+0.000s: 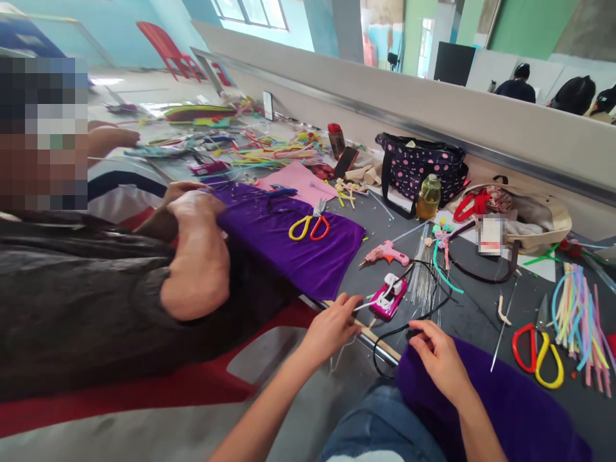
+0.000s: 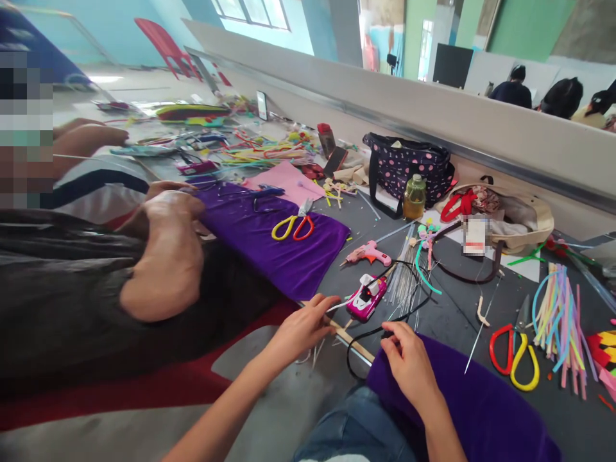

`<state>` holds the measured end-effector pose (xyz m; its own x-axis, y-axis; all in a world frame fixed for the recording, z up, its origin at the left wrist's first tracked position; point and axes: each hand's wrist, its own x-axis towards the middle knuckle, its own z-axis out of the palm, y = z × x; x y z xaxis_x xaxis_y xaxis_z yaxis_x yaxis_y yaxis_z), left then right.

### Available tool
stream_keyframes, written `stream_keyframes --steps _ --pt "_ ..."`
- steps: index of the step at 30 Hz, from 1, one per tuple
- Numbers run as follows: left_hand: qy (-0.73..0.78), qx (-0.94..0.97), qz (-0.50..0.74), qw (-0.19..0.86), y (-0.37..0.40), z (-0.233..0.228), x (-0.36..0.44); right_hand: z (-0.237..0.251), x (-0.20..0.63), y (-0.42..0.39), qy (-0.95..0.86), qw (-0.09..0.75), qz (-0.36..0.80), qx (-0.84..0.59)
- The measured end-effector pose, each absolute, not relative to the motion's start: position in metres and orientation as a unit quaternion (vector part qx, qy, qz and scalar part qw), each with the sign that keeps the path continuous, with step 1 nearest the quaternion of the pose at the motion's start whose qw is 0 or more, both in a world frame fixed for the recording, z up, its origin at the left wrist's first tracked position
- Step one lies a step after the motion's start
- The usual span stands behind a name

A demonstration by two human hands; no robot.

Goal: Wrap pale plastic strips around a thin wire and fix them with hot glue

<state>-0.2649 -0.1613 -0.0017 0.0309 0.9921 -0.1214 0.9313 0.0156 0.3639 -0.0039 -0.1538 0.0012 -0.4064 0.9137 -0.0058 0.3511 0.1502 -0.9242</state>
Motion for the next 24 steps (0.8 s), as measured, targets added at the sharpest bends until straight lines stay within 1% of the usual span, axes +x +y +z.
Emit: stream_keyframes --steps 2,5,7,9,12,16,24 --pt "0.689 0.69 0.106 0.196 -0.168 0.008 -0.266 -0.001 0.006 -0.152 -0.677 0.307 0.475 -0.47" --pt "0.663 0.691 0.204 0.205 -0.173 0.022 -0.259 -0.002 0.019 -0.152 -0.644 0.316 0.484 -0.501" --pt "0.648 0.682 0.289 0.177 -0.17 0.023 -0.247 -0.003 0.026 -0.153 -0.631 0.318 0.475 -0.525" --pt "0.652 0.667 0.336 0.135 -0.163 0.013 -0.23 -0.003 0.03 -0.154 -0.627 0.318 0.46 -0.542" --pt "0.675 0.646 0.345 0.095 -0.149 -0.012 -0.209 -0.004 0.035 -0.158 -0.628 0.319 0.45 -0.549" --pt "0.698 0.631 0.329 0.076 -0.138 -0.036 -0.201 -0.008 0.042 -0.162 -0.624 0.316 0.447 -0.558" --pt "0.693 0.632 0.325 0.117 -0.132 -0.032 -0.207 -0.016 0.056 -0.162 -0.612 0.325 0.444 -0.569"
